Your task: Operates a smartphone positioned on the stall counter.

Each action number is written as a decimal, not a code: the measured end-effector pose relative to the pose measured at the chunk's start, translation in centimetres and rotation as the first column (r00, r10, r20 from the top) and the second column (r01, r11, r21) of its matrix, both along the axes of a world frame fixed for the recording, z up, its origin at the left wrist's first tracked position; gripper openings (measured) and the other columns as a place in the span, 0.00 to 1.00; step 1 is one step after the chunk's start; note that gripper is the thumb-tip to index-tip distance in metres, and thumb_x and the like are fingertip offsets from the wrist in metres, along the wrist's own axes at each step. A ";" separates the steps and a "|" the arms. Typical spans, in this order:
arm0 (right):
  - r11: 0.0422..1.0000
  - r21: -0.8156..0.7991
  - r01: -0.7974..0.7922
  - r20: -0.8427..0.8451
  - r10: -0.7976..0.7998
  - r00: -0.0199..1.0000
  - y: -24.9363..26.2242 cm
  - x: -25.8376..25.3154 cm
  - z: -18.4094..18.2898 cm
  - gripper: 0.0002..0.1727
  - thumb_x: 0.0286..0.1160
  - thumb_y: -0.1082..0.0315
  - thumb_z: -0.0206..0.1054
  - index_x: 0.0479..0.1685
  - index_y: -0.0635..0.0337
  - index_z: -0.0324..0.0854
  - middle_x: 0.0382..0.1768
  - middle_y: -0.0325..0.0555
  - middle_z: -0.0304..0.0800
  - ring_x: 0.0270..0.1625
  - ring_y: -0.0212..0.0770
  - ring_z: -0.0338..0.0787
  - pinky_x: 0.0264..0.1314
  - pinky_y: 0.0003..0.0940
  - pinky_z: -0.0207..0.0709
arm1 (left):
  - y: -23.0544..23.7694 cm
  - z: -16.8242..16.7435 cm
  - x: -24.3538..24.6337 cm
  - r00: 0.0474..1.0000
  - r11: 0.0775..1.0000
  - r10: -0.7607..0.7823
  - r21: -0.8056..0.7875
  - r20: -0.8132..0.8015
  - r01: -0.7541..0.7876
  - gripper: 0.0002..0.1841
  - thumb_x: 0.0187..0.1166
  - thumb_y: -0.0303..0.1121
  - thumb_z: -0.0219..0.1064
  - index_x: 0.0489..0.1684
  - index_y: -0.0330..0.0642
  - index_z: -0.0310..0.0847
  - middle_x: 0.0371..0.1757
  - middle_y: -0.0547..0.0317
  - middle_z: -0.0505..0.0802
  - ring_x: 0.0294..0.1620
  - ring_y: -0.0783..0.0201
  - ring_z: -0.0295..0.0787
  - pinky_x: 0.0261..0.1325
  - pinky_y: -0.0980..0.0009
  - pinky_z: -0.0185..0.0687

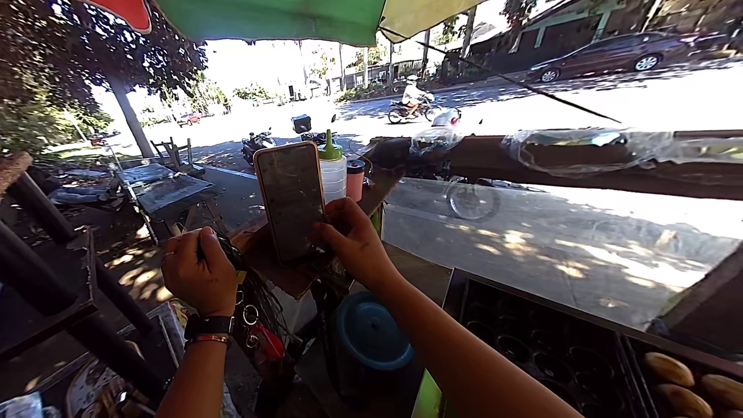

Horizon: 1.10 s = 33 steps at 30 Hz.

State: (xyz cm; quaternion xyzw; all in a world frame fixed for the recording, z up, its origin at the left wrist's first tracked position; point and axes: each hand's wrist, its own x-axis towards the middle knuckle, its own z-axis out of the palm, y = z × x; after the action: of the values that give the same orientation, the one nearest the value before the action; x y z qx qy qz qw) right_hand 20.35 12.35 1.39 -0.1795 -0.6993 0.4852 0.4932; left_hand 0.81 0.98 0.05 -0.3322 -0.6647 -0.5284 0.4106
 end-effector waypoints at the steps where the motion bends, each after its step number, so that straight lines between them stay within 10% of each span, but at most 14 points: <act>1: 1.000 0.004 -0.002 -0.001 0.002 1.000 0.0 0.0 -0.1 0.16 0.75 0.66 0.71 0.57 0.59 0.77 0.35 0.40 0.84 0.33 0.30 0.85 0.36 0.26 0.80 | -0.1 0.0 0.0 1.000 1.000 0.000 -0.007 -0.004 0.000 0.19 0.90 0.36 0.55 0.39 0.32 0.89 0.42 0.39 0.90 0.47 0.45 0.86 0.56 0.48 0.76; 33: 0.992 0.047 -0.113 0.108 0.107 0.988 0.2 0.6 0.1 0.34 0.58 0.63 0.84 0.65 0.56 0.72 0.40 0.40 0.88 0.38 0.31 0.90 0.42 0.27 0.86 | -0.2 0.1 0.2 1.000 1.000 0.004 -0.014 0.014 -0.004 0.19 0.90 0.36 0.55 0.40 0.32 0.89 0.42 0.40 0.89 0.48 0.45 0.86 0.56 0.47 0.76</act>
State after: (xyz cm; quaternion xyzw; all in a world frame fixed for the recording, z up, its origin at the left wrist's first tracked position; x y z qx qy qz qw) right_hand 20.94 12.57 1.51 -0.1528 -0.7459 0.4828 0.4327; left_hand 0.96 0.83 0.16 -0.3302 -0.6720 -0.5251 0.4045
